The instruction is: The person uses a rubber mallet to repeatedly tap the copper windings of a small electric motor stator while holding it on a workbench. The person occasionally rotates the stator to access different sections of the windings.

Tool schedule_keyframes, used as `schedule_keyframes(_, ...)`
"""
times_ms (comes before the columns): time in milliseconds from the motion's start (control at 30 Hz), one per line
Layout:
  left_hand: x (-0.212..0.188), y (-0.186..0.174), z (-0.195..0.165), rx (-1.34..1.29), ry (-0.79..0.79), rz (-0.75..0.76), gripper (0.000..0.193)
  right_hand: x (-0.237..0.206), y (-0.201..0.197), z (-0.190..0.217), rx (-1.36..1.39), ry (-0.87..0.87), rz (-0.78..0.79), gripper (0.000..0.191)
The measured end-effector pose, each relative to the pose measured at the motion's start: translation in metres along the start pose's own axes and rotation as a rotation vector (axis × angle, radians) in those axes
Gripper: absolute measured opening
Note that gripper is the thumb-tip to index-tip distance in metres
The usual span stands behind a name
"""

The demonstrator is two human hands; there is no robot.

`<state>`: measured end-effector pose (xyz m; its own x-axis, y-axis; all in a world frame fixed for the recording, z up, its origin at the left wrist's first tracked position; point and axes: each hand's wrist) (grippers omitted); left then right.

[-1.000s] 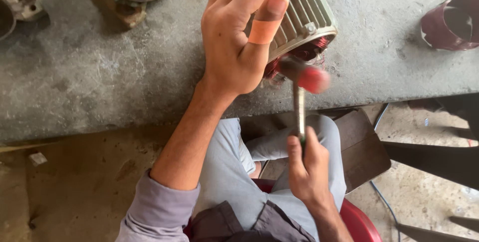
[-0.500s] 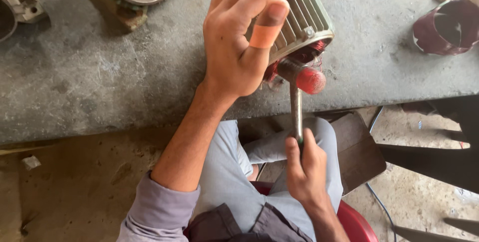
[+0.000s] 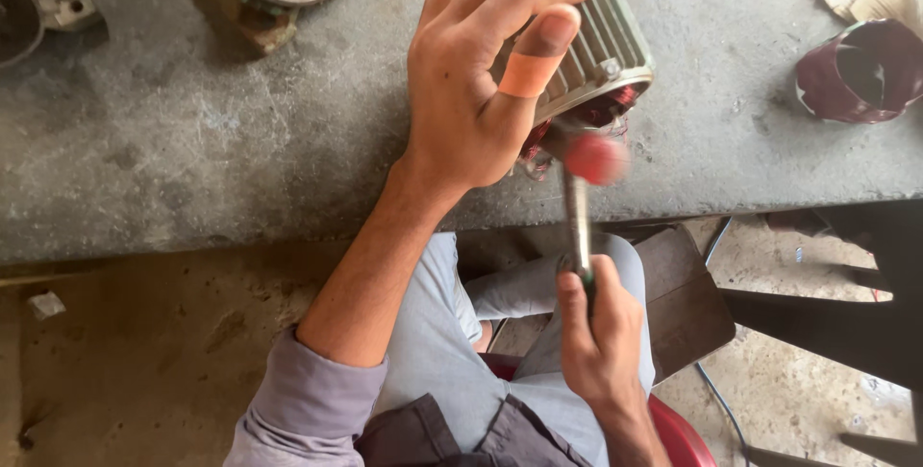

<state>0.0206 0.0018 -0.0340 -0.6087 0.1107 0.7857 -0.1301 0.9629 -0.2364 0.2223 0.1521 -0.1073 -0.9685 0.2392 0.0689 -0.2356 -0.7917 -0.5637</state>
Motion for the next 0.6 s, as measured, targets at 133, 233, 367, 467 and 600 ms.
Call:
schedule_keyframes(133, -0.003, -0.002, 0.001, -0.058, -0.096, 0.056, 0.043, -0.010, 0.006, 0.003, 0.321, -0.094, -0.100, 0.020)
schedule_keyframes(233, -0.003, 0.000, 0.003, -0.022, -0.067, 0.026, 0.043, -0.005, 0.014, 0.001, 0.304, -0.127, -0.100, 0.023)
schedule_keyframes(367, 0.000, 0.004, 0.004, 0.014, -0.018, 0.005, 0.043, 0.001, 0.003, 0.001, 0.038, 0.089, 0.047, 0.024)
schedule_keyframes(467, -0.004, 0.002, 0.003, 0.020, -0.058, 0.030, 0.044, -0.002, -0.001, 0.003, 0.147, 0.051, -0.006, 0.020)
schedule_keyframes(600, -0.005, 0.002, 0.006, 0.003, -0.046, 0.033, 0.045, -0.002, 0.010, 0.000, 0.264, -0.045, -0.032, 0.017)
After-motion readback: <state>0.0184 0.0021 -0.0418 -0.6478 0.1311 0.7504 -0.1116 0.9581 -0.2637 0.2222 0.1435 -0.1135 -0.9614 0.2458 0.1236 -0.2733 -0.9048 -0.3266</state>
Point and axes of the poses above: each hand's wrist, its own x-axis towards the middle knuckle, its own y-axis out of the palm, z = x × y, and after that the axes turned 1 degree about z, right-handed
